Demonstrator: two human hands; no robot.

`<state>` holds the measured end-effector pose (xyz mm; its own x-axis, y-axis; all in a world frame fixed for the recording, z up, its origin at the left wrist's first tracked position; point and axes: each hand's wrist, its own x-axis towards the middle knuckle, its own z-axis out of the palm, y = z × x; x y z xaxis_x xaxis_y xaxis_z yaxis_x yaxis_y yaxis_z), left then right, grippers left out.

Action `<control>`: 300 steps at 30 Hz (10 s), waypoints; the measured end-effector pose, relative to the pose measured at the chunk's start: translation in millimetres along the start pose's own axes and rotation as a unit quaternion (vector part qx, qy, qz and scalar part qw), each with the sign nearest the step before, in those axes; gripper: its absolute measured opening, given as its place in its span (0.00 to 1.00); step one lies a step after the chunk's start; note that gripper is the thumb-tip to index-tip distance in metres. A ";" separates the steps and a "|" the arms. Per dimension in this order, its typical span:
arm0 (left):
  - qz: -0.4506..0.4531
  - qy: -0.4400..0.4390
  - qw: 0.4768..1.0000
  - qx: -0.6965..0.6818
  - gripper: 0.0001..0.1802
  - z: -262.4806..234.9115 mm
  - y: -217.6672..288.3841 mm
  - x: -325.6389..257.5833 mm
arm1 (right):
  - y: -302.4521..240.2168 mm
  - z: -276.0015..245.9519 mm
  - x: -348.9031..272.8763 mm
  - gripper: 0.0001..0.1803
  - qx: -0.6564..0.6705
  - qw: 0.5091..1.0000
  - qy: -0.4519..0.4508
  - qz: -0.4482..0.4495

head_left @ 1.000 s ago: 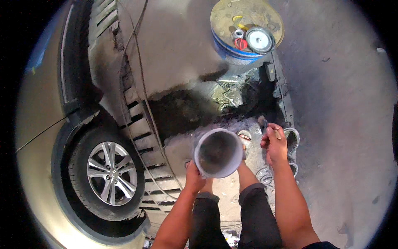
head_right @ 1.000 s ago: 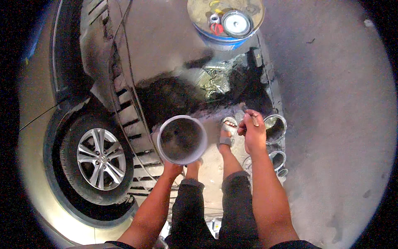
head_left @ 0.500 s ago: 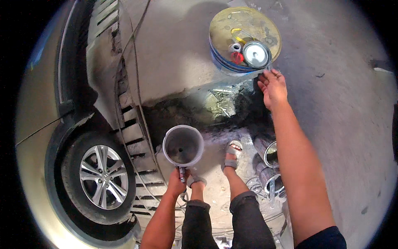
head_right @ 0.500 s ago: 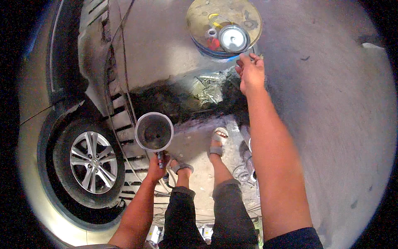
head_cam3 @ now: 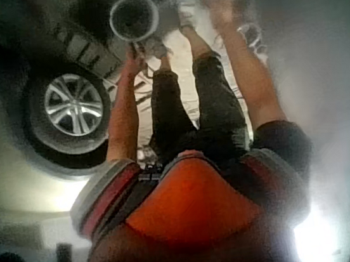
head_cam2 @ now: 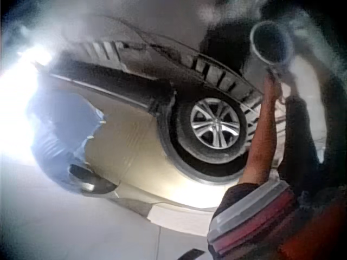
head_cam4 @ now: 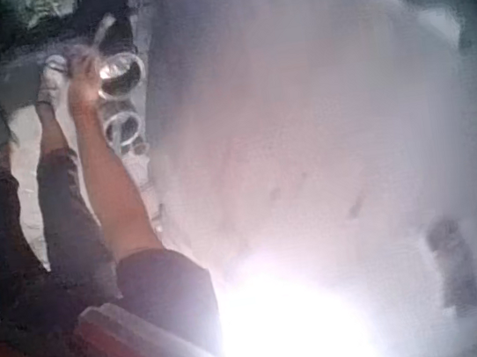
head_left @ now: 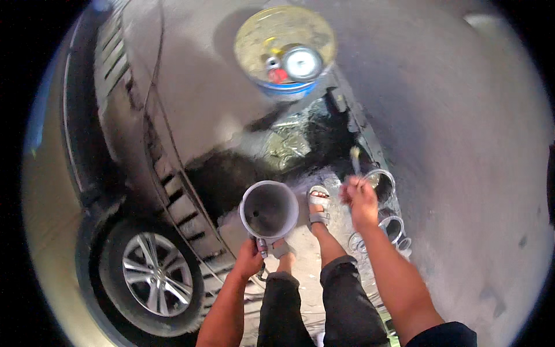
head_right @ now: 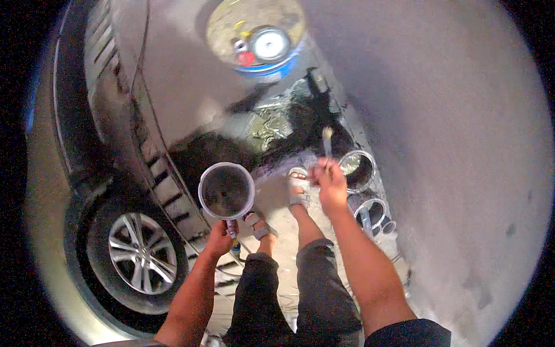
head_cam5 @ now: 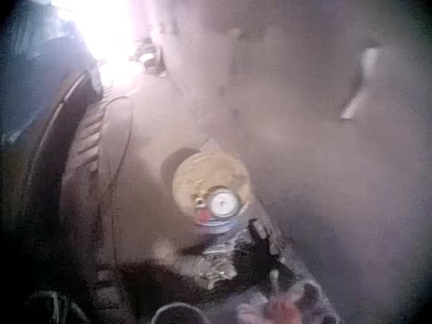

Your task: The person pours paint from a large bucket into a spray gun container, stirs the mixture with a brush, and then moves to a shelf to retrieve a small bottle. The person opens the bottle and pours its contents into the spray gun container while holding a piece of paper.

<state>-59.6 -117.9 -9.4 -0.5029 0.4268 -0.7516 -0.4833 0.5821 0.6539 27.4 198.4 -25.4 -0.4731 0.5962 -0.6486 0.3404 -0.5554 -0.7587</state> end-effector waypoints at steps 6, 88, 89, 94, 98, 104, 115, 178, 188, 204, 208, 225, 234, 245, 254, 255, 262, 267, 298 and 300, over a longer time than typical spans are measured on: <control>0.102 -0.093 0.961 0.239 0.10 22.9 26.6 4.1 | 62.5 -53.5 -139.9 0.08 0.058 0.995 0.070 0.034; 0.035 0.153 0.960 -0.232 0.08 -51.9 81.6 42.9 | -122.4 143.5 204.8 0.16 0.155 0.987 0.048 -0.013; 0.030 0.147 0.962 -0.230 0.08 -51.1 84.8 45.9 | -126.4 141.5 203.8 0.16 0.143 0.988 0.049 -0.034; 0.035 0.205 0.963 -0.169 0.07 -44.6 113.6 60.4 | -135.0 127.3 165.7 0.17 0.078 0.992 0.011 -0.103; 0.065 0.198 0.967 -0.147 0.05 -30.3 140.7 79.5 | -98.1 123.3 96.6 0.21 0.012 0.993 -0.055 -0.102; 0.057 0.196 0.960 -0.193 0.09 -31.1 151.0 75.1 | -50.5 164.8 8.3 0.24 0.055 0.987 -0.153 0.018; 0.030 0.292 0.936 -0.195 0.09 -62.0 89.4 46.7 | -93.4 166.4 43.2 0.25 -0.207 0.955 -0.183 -0.105; -0.008 0.258 0.965 -0.050 0.10 -18.0 -89.1 51.9 | -224.7 247.3 242.0 0.07 -0.589 0.763 -0.265 -0.035; -0.061 0.207 0.973 0.080 0.12 -22.9 -108.5 71.0 | -169.9 255.2 166.8 0.11 -0.539 0.741 -0.398 0.044; -0.129 0.252 0.951 0.122 0.09 -18.9 -197.1 75.8 | 54.7 222.2 106.6 0.15 -0.509 0.684 -0.521 -0.041; -0.156 0.257 0.946 0.119 0.09 -10.0 -224.5 74.1 | 114.7 213.3 93.7 0.22 -0.550 0.649 -0.519 -0.085; -0.121 0.251 0.956 0.094 0.08 -25.0 -185.0 67.5 | 38.8 238.0 85.4 0.12 -0.493 0.744 -0.446 0.071; -0.005 0.273 0.961 0.052 0.06 -36.4 -108.1 81.8 | -104.9 260.5 121.0 0.05 -0.505 0.750 -0.425 -0.041; 0.113 0.223 0.965 -0.076 0.12 -51.6 -35.2 62.5 | -230.3 231.2 227.7 0.06 -0.647 0.661 -0.324 -0.198; 0.152 0.261 0.951 -0.066 0.11 -72.8 -19.7 28.5 | -222.3 225.3 260.1 0.04 -0.613 0.740 -0.253 -0.111; 0.155 0.276 0.946 -0.067 0.12 -72.3 -17.5 25.9 | -220.7 224.4 261.7 0.05 -0.616 0.740 -0.248 -0.108; 0.084 0.272 0.957 -0.060 0.17 -68.3 -30.8 17.5 | -212.3 209.6 259.6 0.10 -0.543 0.795 -0.188 -0.197; 0.143 0.299 0.924 -0.193 0.16 -56.3 -55.5 19.0 | -181.2 218.0 245.4 0.12 -0.352 0.910 -0.149 -0.164; 0.144 0.278 0.947 -0.069 0.12 -51.8 -30.9 14.2 | -149.9 220.4 235.2 0.12 -0.444 0.768 -0.156 -0.435; 0.148 0.299 0.940 -0.075 0.12 -49.9 -34.1 13.1 | -159.0 219.7 224.1 0.14 -0.488 0.707 -0.216 -0.464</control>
<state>-85.4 -166.7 -37.3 -0.9223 0.0630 -0.3812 -0.3319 0.3759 0.8652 -311.3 293.0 -37.0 -0.9929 0.0920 0.0748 0.0196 0.7497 -0.6615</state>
